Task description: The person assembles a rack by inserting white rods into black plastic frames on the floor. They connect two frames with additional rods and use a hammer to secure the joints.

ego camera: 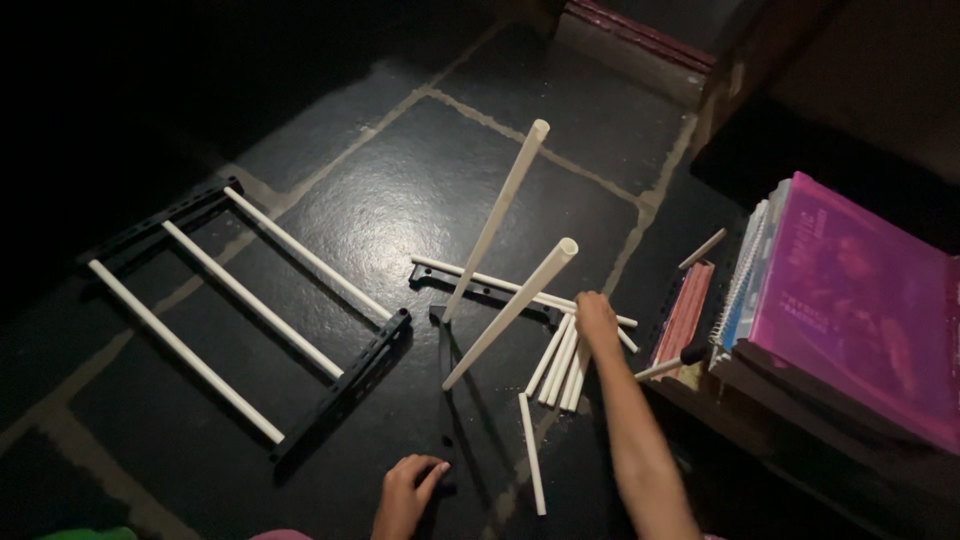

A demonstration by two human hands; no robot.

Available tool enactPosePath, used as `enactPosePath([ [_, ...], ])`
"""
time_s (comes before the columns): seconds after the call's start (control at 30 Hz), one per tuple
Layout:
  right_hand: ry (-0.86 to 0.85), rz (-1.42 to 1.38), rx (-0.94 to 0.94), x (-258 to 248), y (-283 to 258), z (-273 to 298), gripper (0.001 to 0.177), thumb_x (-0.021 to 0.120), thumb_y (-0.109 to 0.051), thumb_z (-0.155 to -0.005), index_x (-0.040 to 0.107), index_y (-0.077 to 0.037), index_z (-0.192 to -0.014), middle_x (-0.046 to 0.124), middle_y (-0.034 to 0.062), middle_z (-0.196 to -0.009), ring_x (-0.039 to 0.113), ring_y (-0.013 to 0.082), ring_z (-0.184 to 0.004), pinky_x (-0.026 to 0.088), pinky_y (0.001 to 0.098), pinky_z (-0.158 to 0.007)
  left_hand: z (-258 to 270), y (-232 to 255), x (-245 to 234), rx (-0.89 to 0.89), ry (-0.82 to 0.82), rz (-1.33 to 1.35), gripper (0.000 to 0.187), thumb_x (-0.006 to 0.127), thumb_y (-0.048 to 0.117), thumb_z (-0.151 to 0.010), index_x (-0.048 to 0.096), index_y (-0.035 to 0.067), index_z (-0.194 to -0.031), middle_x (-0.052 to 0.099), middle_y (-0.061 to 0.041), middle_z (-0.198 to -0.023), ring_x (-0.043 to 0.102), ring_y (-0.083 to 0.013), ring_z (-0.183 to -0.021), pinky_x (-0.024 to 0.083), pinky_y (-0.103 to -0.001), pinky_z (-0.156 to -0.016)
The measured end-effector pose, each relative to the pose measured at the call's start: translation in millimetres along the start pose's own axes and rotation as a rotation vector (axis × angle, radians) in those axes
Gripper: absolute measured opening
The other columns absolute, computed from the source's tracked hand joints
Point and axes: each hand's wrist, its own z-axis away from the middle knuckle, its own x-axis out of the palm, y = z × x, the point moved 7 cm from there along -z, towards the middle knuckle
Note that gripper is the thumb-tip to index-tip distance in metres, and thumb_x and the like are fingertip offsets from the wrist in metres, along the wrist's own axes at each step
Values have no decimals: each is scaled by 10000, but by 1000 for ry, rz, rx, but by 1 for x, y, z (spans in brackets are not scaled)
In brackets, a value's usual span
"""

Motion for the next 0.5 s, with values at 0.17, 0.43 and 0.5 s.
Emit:
enactPosePath([
  [0.17, -84, -68, 95, 5, 8, 1, 162, 678, -77, -864, 694, -36, -1020, 695, 206, -994, 642, 420, -1024, 506, 503, -911, 2, 9, -4, -19, 15, 21, 173, 774, 210, -840, 803, 47, -889, 790, -86, -840, 751, -222, -813, 577, -354, -749],
  [0.43, 91, -29, -58, -18, -21, 17, 144, 694, -98, -819, 701, -3, -927, 686, 224, -966, 630, 434, -984, 515, 490, -895, 5, 12, -10, -11, 32, 36, 169, 765, 184, -844, 795, 22, -882, 794, -119, -882, 748, -260, -850, 560, -370, -786],
  [0.5, 99, -58, -31, -27, -21, 22, 304, 777, -194, -747, 690, 29, -935, 671, 245, -954, 618, 451, -961, 502, 511, -855, 7, 21, -13, 24, 61, 52, 186, 772, 183, -840, 781, 3, -888, 786, -137, -887, 745, -282, -845, 564, -382, -771],
])
